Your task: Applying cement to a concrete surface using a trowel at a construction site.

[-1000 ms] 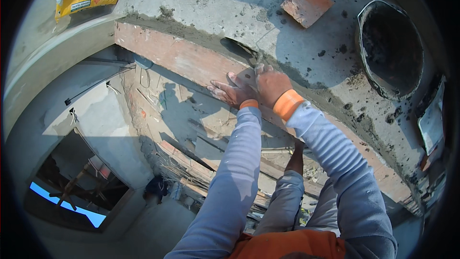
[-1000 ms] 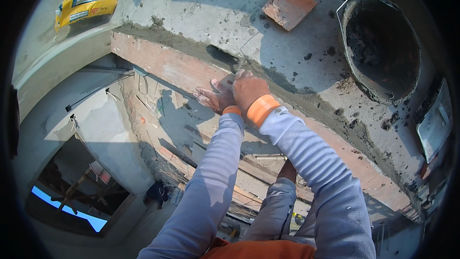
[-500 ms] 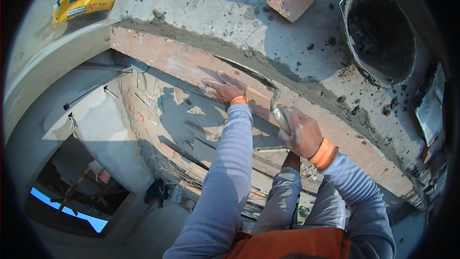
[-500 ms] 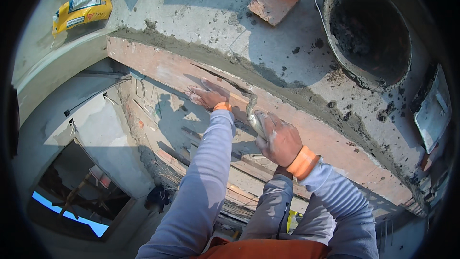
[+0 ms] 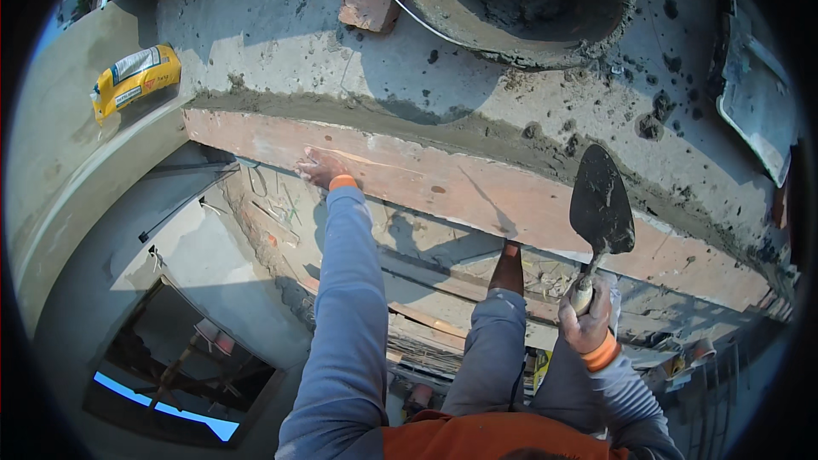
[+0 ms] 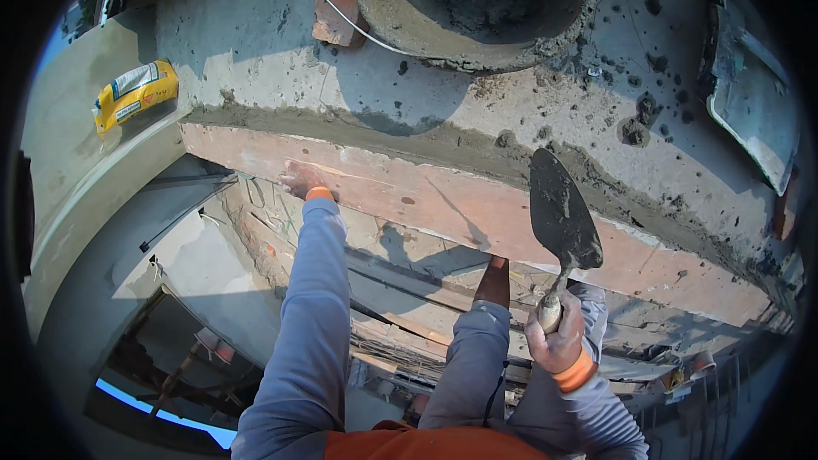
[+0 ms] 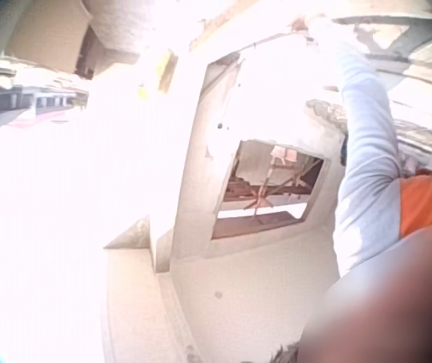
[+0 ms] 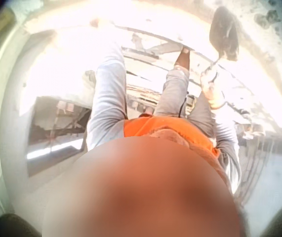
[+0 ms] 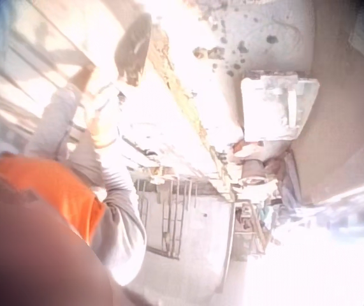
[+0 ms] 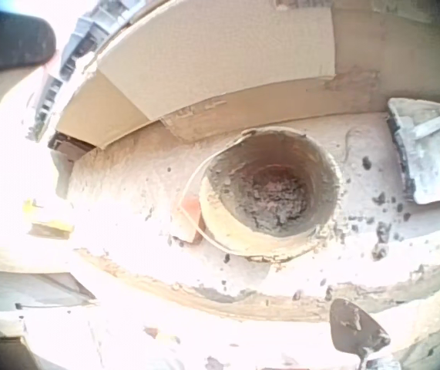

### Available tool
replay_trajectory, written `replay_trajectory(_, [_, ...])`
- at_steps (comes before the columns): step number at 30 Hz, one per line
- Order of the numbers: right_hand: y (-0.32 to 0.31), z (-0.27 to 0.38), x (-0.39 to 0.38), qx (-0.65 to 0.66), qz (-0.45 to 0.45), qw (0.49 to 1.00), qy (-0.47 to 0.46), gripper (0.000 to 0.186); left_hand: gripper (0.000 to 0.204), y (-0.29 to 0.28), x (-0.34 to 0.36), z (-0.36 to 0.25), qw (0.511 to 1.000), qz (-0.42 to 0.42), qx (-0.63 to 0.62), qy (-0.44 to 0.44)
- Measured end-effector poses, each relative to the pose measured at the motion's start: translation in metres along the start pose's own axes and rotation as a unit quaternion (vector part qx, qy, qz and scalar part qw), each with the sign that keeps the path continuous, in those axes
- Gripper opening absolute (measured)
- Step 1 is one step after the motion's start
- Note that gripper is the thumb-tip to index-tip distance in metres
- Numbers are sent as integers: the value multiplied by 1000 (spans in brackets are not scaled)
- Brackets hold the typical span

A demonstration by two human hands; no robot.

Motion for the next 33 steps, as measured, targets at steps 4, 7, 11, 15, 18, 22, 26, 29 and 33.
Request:
replay_trajectory(4, [-60, -30, -29, 14, -42, 999, 28, 42, 76, -2, -2, -11, 999, 14, 39, 31])
replay_trajectory(7, [-91, -40, -41, 26, -74, 995, 55, 41, 83, -10, -38, -63, 985, -46, 86, 140])
replay_trajectory(11, [-118, -36, -46, 58, -126, 989, 57, 42, 93, 27, -127, -204, 909, 217, -175, 311])
replay_trajectory(15, [-128, -27, -45, 27, -45, 996, 71, 38, 100, 44, -251, -282, 846, 442, -196, 226])
replay_trajectory(18, [-139, -11, -51, 27, -80, 996, 14, 39, 105, 54, -265, -290, 854, 420, -268, 151])
replay_trajectory(22, [-151, -8, -44, 58, -20, 997, 43, 53, 109, 42, -277, -297, 778, 469, -413, 61])
replay_trajectory(26, [-170, 20, -5, -74, -9, 997, 2, 47, 84, -10, -329, -315, 843, 408, -307, 170])
replay_trajectory(29, [-177, 66, 34, -157, -45, 980, -116, 48, 65, -38, -337, -329, 846, 357, -294, 264])
replay_trajectory(33, [-162, 54, 116, -193, 68, 974, -97, 48, 51, -59, -368, -335, 794, 329, -316, 401])
Point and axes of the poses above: each hand's wrist, its own x-axis towards the middle knuckle, its own y-axis out of the palm, z = x × y, the point moved 9 cm from there along x, towards the middle knuckle, and after that the axes turned 7 degrees about x, right-handed, at the moved point
